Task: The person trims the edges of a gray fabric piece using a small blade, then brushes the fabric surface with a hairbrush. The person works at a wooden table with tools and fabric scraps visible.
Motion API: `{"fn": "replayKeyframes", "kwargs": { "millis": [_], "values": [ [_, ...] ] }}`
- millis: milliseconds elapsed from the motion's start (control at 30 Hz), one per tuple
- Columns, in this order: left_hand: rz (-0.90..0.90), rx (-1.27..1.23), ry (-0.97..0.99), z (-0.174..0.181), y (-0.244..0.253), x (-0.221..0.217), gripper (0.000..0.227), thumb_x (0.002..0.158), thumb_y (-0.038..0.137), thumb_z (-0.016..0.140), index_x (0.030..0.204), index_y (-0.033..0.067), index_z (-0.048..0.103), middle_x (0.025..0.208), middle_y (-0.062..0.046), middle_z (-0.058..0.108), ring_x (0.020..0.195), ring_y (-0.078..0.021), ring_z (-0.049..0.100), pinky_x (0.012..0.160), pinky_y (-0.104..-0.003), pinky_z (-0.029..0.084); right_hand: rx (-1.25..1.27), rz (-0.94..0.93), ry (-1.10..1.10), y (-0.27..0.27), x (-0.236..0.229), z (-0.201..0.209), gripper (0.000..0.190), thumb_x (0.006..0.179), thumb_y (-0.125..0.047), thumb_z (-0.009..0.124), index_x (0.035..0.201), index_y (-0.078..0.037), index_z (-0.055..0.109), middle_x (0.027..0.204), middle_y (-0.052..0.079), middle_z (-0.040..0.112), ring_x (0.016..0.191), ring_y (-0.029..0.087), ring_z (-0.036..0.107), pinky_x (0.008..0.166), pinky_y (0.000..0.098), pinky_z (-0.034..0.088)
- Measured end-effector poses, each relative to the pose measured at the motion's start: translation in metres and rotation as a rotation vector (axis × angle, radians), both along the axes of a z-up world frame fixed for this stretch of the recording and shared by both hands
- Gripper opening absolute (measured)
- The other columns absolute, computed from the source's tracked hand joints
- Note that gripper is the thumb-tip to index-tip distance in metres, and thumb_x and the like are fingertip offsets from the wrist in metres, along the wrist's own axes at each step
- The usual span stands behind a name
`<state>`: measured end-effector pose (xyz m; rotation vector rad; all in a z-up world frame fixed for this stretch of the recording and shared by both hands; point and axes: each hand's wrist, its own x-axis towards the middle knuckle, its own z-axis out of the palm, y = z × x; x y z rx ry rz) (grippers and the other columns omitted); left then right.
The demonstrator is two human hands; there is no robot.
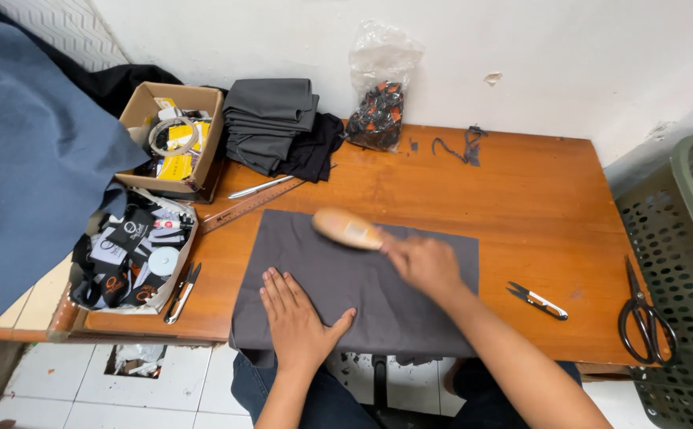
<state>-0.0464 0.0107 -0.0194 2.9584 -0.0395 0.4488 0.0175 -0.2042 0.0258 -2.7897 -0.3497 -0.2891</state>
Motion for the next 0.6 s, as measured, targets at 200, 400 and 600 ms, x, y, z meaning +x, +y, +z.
{"fn": "replayKeyframes", "kwargs": {
  "millis": [200, 400, 600],
  "values": [
    [0.009, 0.078, -0.03, 0.002, -0.001, -0.006, 0.118, 0.06, 0.083, 0.039, 0.127, -0.0117, 0.019, 0.137, -0.03, 0.012, 0.131, -0.0365, 0.007, 0.108, -0.044, 0.006, 0.01, -0.412, -0.054, -0.002, 0.022, 0.013, 0.025, 0.082, -0.041, 0.046, 0.101, -0.035, 0.061, 0.071, 0.01, 0.063, 0.063, 0.034, 0.059, 0.049, 0.0455, 0.043],
    [0.004, 0.07, -0.029, -0.001, -0.013, -0.013, 0.121, 0.06, 0.085, 0.036, 0.128, -0.0127, 0.018, 0.135, -0.031, 0.014, 0.131, -0.0379, 0.007, 0.108, -0.045, 0.005, 0.017, 0.175, -0.095, 0.067, -0.014, 0.003, 0.03, 0.081, -0.044, 0.047, 0.107, -0.035, 0.06, 0.052, -0.002, 0.056, 0.043, 0.02, 0.054, 0.03, 0.0357, 0.038],
    [-0.001, 0.065, -0.013, -0.002, -0.007, -0.018, 0.122, 0.059, 0.088, 0.04, 0.129, -0.0097, 0.018, 0.139, -0.027, 0.009, 0.132, -0.0367, 0.004, 0.107, -0.044, 0.005, -0.057, -0.396, -0.003, -0.002, 0.047, -0.019, 0.03, 0.081, -0.049, 0.043, 0.102, -0.036, 0.061, 0.068, 0.009, 0.062, 0.063, 0.035, 0.059, 0.047, 0.0471, 0.043]
  ]
}}
